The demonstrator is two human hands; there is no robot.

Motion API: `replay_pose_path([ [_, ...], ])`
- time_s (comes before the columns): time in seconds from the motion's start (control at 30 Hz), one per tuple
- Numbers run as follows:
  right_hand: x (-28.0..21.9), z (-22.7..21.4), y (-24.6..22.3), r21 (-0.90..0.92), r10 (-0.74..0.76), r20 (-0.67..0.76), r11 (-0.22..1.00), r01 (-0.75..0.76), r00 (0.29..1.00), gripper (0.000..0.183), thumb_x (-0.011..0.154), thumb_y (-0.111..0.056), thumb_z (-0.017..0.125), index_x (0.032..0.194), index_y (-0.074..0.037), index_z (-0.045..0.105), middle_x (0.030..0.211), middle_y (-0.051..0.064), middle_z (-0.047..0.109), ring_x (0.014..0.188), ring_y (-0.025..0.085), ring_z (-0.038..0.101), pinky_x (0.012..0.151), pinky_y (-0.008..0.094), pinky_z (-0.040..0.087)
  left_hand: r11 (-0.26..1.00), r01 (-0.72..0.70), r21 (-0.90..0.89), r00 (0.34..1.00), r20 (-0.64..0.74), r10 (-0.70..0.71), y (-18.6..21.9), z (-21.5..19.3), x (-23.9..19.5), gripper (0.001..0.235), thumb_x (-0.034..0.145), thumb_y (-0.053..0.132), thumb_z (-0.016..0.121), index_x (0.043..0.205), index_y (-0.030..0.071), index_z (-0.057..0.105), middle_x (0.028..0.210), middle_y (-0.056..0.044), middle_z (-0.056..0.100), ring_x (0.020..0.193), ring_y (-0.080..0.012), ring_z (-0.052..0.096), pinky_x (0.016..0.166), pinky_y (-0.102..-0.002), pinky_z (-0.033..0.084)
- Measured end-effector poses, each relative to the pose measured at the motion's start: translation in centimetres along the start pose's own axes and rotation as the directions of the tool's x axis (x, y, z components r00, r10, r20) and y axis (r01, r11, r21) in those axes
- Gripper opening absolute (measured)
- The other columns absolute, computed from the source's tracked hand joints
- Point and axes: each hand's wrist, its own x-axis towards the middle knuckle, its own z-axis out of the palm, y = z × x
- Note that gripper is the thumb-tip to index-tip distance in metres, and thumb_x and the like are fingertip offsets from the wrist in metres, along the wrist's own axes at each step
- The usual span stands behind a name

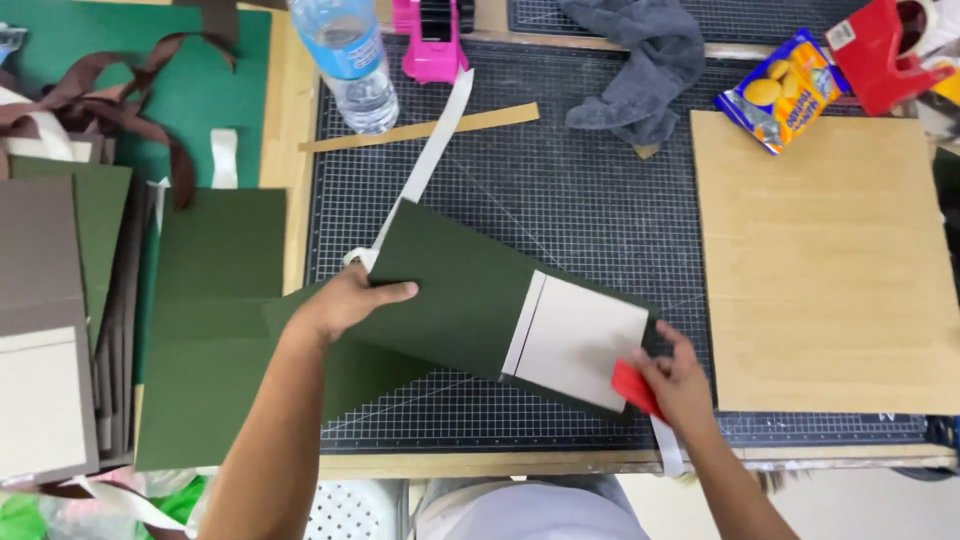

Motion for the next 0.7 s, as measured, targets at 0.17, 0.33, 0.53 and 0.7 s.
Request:
replay_pose_path([
  [0.17, 0.5, 0.4, -9.0, 0.095, -0.146, -0.055, 0.984, 0.150, 0.988, 0.053, 0.101, -0.037, 0.065, 0.150, -0.018, 0.054, 0.119, 0.020, 0.073, 0.120, 0.041, 0.065, 0.104, 0.052, 0.046, 0.903, -0.020, -0.429, 0.967, -0.238, -0.091, -9.0, 4.1, -2.5, 0.066, 0.079, 0.025, 0.087, 0.132, -0.006, 0.065, 0.115, -0.036, 0.069, 0.106, -0.0462, 0.068, 0.084, -0.061, 0.058],
  [0.33, 1.2, 4.7, -11.9, -0.020, -0.296, 0.037, 0.955, 0.297, 0.954, 0.060, 0.092, -0.043, 0.073, 0.147, -0.027, 0.057, 0.121, 0.017, 0.072, 0.124, 0.040, 0.063, 0.106, 0.051, 0.048, 0.758, -0.034, -0.651, 0.907, -0.339, -0.251, -12.4, 11.9, -3.0, 0.060, 0.084, 0.031, 0.086, 0.127, -0.005, 0.067, 0.110, -0.032, 0.073, 0.104, -0.0408, 0.071, 0.084, -0.058, 0.059],
  [0.53, 0.5, 7.7, -11.7, -0.177, -0.394, 0.060, 0.900, 0.398, 0.917, 0.051, 0.098, -0.028, 0.069, 0.146, -0.014, 0.058, 0.131, 0.026, 0.064, 0.121, 0.048, 0.062, 0.099, 0.055, 0.052, 0.690, -0.091, -0.718, 0.884, -0.378, -0.275, -10.1, 15.9, -4.7, 0.045, 0.088, 0.028, 0.082, 0.113, -0.009, 0.075, 0.101, -0.029, 0.077, 0.101, -0.0397, 0.075, 0.085, -0.055, 0.060],
  [0.7, -0.8, 8.4, -12.0, -0.332, -0.450, -0.003, 0.843, 0.423, 0.893, 0.045, 0.101, -0.022, 0.067, 0.143, -0.008, 0.058, 0.122, 0.024, 0.064, 0.112, 0.045, 0.067, 0.090, 0.048, 0.058, 0.702, -0.090, -0.706, 0.877, -0.390, -0.280, -10.1, 16.9, -4.6, 0.045, 0.089, 0.028, 0.082, 0.113, -0.010, 0.075, 0.101, -0.030, 0.078, 0.102, -0.0407, 0.075, 0.087, -0.054, 0.059],
])
